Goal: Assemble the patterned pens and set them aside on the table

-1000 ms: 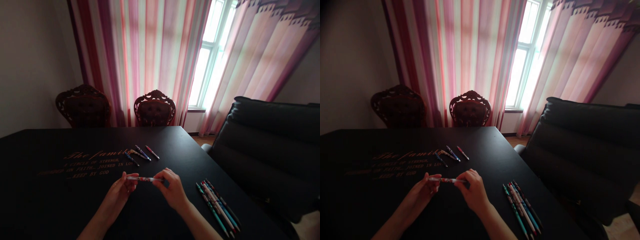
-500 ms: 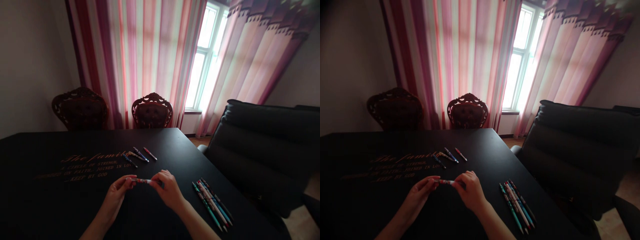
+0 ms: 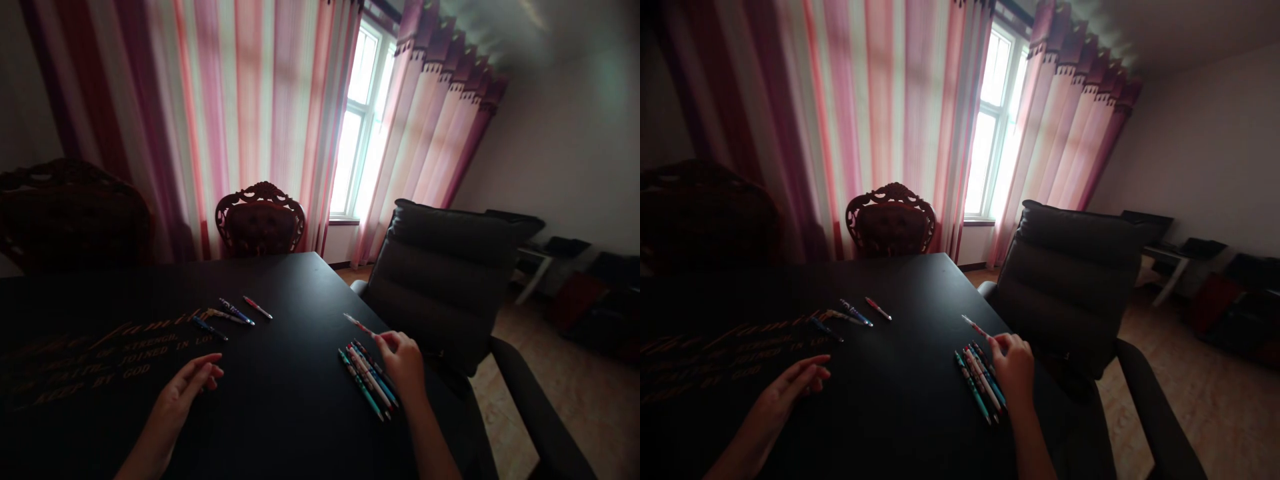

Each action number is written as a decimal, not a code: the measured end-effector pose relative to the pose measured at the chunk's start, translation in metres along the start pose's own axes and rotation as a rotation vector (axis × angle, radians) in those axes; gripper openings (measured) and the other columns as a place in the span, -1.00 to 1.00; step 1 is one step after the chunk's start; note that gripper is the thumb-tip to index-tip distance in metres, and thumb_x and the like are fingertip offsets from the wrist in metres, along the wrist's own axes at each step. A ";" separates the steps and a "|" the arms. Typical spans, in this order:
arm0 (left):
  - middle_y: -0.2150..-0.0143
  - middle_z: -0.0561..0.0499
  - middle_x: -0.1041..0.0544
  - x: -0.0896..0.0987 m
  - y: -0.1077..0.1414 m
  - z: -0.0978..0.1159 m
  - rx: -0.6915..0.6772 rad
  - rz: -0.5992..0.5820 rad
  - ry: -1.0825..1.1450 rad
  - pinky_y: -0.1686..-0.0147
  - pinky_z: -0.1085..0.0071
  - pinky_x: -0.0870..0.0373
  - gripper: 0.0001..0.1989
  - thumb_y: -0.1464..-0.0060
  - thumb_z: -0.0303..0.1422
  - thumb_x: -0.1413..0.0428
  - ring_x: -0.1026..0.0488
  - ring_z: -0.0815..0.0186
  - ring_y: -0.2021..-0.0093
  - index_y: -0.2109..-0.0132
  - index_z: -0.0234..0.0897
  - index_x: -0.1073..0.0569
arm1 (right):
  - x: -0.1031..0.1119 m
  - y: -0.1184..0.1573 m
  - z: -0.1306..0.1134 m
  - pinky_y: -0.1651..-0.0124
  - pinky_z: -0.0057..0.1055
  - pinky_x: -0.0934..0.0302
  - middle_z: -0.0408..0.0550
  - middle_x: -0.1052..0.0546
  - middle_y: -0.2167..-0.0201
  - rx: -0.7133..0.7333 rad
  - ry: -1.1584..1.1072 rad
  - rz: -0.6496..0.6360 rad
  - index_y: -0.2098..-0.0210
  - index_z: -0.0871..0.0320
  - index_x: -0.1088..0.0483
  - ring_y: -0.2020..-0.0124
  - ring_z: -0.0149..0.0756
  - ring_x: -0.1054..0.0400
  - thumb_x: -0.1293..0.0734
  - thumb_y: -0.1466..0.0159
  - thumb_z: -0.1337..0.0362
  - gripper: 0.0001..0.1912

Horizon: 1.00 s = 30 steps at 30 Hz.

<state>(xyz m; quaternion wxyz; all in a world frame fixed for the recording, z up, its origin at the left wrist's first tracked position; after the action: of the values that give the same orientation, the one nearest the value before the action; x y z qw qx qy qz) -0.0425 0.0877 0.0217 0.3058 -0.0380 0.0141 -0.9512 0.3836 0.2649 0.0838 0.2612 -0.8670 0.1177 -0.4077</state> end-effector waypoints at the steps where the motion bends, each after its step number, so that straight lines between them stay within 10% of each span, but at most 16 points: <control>1: 0.34 -0.02 -0.60 -0.001 0.000 0.001 -0.002 0.006 0.001 0.22 0.32 -0.38 -0.44 0.17 0.07 -0.27 -0.46 0.19 0.32 0.11 -0.22 -0.56 | 0.002 0.009 0.022 0.18 -0.22 -0.15 0.04 -0.52 0.40 -0.036 0.061 -0.003 0.39 0.12 -0.50 0.28 -0.07 -0.34 -0.27 -0.28 0.15 -0.76; 6: 0.39 -0.01 -0.59 -0.006 0.005 0.009 -0.018 0.015 -0.019 0.25 0.34 -0.44 -0.47 0.24 0.07 -0.31 -0.47 0.20 0.36 0.19 -0.20 -0.59 | -0.004 0.043 0.068 0.18 -0.22 -0.15 0.04 -0.55 0.37 -0.095 0.193 -0.104 0.36 0.08 -0.49 0.25 -0.04 -0.37 -0.24 -0.28 0.16 -0.77; 15: 0.39 -0.01 -0.59 -0.010 0.006 0.008 -0.086 -0.011 -0.072 0.27 0.31 -0.50 -0.50 0.13 0.05 -0.25 -0.52 0.21 0.36 0.17 -0.25 -0.57 | 0.000 0.050 0.042 0.17 -0.17 -0.15 0.04 -0.56 0.25 -0.041 0.239 -0.078 0.22 0.08 -0.50 0.17 0.02 -0.36 -0.22 -0.28 0.10 -0.72; 19: 0.28 -0.07 -0.60 -0.016 0.007 0.001 -0.109 -0.045 -0.086 0.25 0.30 -0.51 -0.54 0.05 0.01 -0.19 -0.56 0.15 0.25 0.15 -0.26 -0.55 | -0.025 0.040 -0.032 0.11 -0.18 -0.17 0.01 -0.54 0.22 0.183 0.061 -0.148 0.19 0.07 -0.48 0.16 -0.04 -0.36 -0.22 -0.31 0.12 -0.75; 25: 0.19 -0.10 -0.59 -0.019 0.008 -0.005 -0.179 -0.052 -0.159 0.15 0.27 -0.48 -0.67 -0.06 -0.13 -0.14 -0.54 0.13 0.14 0.13 -0.27 -0.53 | -0.121 0.059 -0.180 -0.01 -0.24 -0.17 -0.03 -0.51 0.17 0.484 -0.091 -0.511 0.15 0.07 -0.45 0.09 -0.11 -0.34 -0.28 -0.26 0.30 -0.82; 30: 0.15 -0.10 -0.56 -0.019 0.014 0.001 -0.278 -0.030 -0.223 0.03 0.20 -0.42 -0.72 -0.14 -0.24 -0.08 -0.50 0.16 0.13 0.06 -0.26 -0.49 | -0.201 0.072 -0.258 -0.06 -0.22 -0.18 0.08 -0.48 0.03 0.547 0.006 -0.613 0.05 0.14 -0.46 -0.03 -0.03 -0.32 -0.32 -0.23 0.27 -0.71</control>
<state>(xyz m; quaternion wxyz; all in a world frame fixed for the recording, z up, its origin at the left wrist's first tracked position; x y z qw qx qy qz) -0.0195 0.0875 0.0208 0.2833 -0.1853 0.1108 -0.9344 0.0574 0.1962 0.0521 0.3480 -0.7593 -0.2582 -0.4855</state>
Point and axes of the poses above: each hand's wrist, its own y-axis away from the middle knuckle, its own x-axis out of the back of the hand, z = x × y, the point moved 8 cm from there along -y, towards the middle knuckle
